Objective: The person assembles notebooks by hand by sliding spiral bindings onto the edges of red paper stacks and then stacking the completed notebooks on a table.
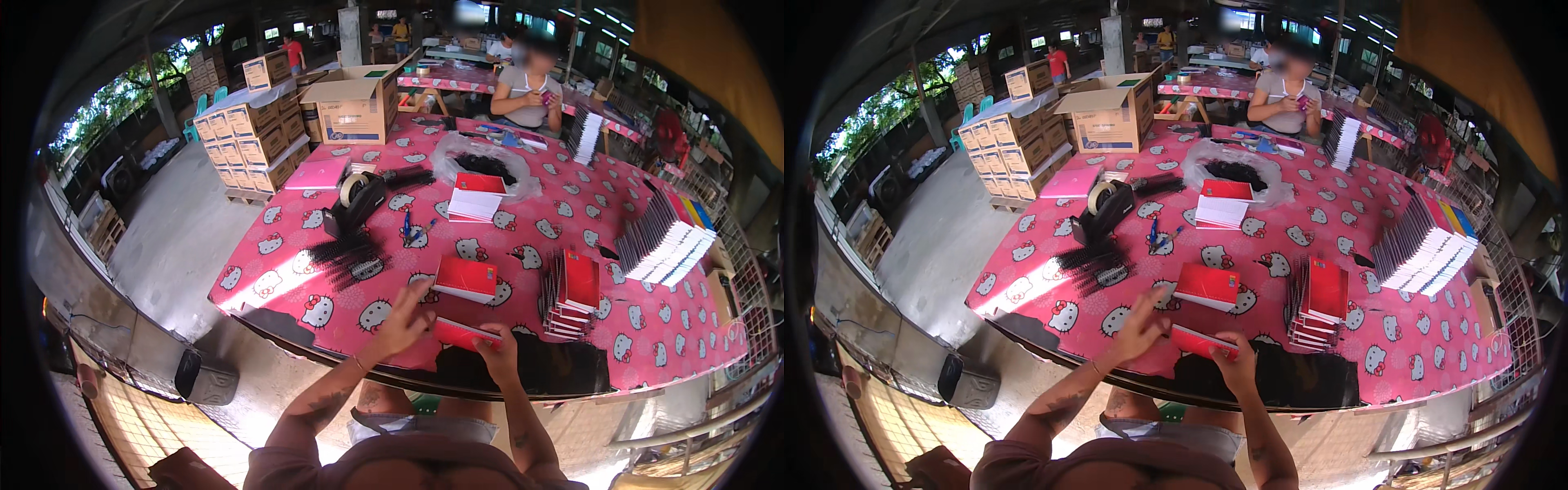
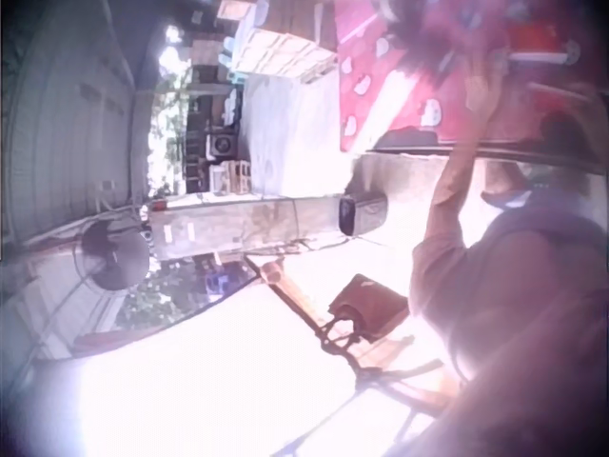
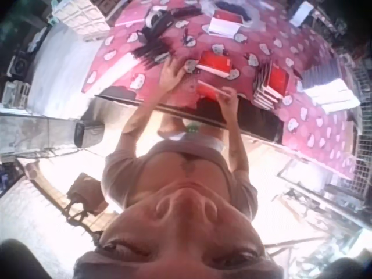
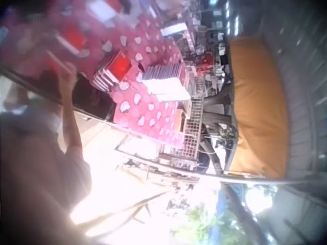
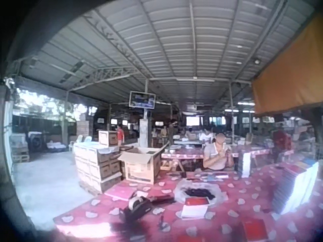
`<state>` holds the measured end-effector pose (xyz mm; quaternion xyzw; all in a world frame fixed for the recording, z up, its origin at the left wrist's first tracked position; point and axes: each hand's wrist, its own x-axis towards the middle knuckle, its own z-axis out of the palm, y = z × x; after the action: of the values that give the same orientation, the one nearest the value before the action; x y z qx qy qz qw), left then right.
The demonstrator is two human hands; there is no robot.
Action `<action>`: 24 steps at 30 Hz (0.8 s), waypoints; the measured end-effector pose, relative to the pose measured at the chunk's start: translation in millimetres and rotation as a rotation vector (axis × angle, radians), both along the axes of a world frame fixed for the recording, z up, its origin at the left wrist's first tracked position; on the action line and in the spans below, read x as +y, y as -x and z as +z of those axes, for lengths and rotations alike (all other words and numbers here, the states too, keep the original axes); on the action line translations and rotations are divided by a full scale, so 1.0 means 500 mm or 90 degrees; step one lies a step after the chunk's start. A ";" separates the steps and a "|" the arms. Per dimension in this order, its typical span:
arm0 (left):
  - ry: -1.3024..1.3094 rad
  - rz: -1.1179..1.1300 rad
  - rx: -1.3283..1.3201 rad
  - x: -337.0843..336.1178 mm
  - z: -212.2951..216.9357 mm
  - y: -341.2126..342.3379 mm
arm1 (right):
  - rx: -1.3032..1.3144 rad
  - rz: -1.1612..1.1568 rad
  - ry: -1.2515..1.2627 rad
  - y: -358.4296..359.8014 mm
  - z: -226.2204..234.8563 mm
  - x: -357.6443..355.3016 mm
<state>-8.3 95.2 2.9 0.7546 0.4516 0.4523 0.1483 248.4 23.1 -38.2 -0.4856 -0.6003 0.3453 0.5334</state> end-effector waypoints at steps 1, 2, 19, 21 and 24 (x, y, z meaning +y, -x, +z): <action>-0.046 0.197 0.166 0.065 -0.007 0.075 | 0.047 -0.014 0.010 0.006 0.010 -0.009; -0.081 0.203 0.266 0.101 -0.041 0.139 | 0.102 -0.024 0.023 0.018 0.013 -0.018; 0.029 -0.004 -0.011 -0.060 0.041 0.048 | 0.040 0.107 0.110 0.017 0.021 -0.005; 0.126 -0.052 -0.046 -0.104 0.046 0.029 | 0.033 0.105 0.112 0.015 0.026 -0.004; 0.114 -0.044 -0.100 -0.098 0.024 0.021 | 0.040 0.112 0.111 0.020 0.025 0.001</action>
<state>-18.8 46.3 15.0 0.7158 0.4509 0.4623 0.2656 238.4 23.7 -25.5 -0.4646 -0.5913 0.4566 0.4755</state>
